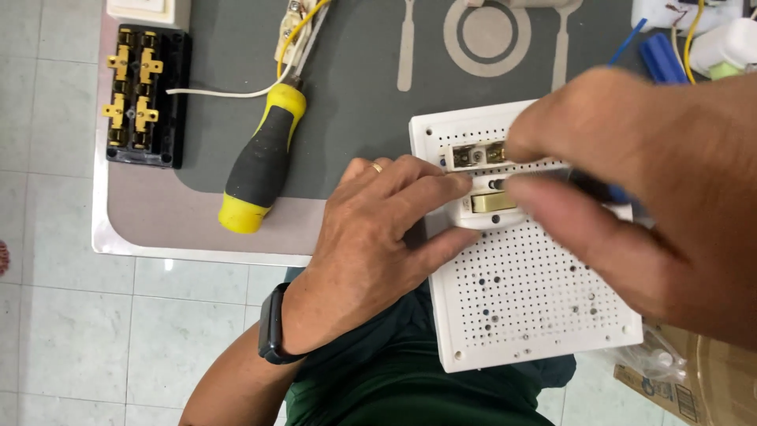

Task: Wiring electrical components and power connectors onto a mounting board using a screwdriver and manual wire handling.

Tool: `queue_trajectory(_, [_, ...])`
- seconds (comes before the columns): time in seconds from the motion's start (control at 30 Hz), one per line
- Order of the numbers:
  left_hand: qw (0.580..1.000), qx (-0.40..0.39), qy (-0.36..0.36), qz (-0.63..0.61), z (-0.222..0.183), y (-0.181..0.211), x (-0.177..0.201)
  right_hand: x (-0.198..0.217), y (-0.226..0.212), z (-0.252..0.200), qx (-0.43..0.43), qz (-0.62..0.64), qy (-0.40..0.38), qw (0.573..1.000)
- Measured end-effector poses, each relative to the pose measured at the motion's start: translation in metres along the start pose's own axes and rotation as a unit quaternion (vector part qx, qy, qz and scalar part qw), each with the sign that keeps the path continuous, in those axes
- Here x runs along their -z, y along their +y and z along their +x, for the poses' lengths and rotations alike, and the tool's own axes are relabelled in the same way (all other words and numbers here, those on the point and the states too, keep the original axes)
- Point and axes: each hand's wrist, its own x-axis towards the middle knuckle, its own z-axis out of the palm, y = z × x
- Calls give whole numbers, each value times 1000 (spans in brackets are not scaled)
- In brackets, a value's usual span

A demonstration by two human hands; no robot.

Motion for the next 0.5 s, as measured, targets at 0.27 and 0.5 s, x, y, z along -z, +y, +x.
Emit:
queue_trajectory(0.27, [1000, -3, -5, 6, -1, -2, -1, 2, -5, 57, 3, -1, -5, 1000])
queue_trajectory(0.5, [1000, -5, 3, 10, -1, -1, -2, 8, -10, 93, -4, -12, -15, 1000])
